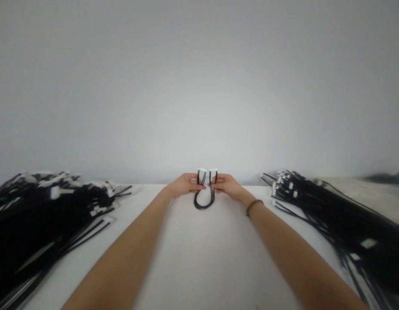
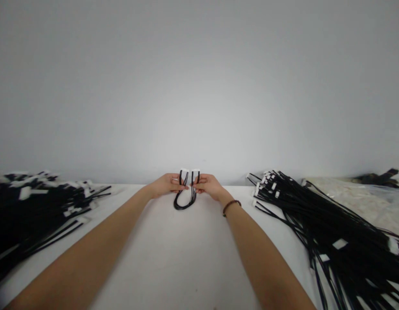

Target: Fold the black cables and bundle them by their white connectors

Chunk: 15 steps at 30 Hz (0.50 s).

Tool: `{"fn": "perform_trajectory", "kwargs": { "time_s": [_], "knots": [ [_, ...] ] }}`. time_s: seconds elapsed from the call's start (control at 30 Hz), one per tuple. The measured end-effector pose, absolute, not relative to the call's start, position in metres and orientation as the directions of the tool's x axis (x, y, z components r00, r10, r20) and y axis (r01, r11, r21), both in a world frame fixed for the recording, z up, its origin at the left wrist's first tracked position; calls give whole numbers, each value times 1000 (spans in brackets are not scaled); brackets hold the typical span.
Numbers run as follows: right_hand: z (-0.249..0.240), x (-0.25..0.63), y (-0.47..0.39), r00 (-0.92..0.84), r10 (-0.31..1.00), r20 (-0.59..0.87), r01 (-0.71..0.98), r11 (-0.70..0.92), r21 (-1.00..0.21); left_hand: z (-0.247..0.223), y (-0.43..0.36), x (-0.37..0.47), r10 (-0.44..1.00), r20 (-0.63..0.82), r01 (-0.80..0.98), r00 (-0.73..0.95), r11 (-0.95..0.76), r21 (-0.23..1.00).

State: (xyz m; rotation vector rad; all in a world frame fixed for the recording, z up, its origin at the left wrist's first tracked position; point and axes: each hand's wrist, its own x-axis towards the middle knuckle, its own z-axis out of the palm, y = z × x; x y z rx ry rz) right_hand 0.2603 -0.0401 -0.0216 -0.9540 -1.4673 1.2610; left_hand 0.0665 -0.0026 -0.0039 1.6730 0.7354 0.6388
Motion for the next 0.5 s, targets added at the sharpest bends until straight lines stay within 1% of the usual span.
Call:
{"fn": "perform_trajectory", "kwargs": {
  "time_s": [0.13, 0.3, 0.37, 0.5],
  "knots": [
    [-19, 263, -41, -239, 964, 112, -48, 104, -993, 1, -2, 61, 733, -26, 150, 680, -104, 983],
    [-14, 264, -45, -289, 955, 65, -65, 48, -997, 10, -2, 48, 656, -226, 240, 721, 70, 968],
    [-13, 264, -46, -293, 953, 81, -31, 76, -997, 11, -2, 45, 626, -258, 263, 736, 87, 961],
    [-12, 262, -48, -326, 936, 135, 46, 158, -986, 8, -1, 46, 585, -243, 274, 774, 37, 961]
  ]
}}
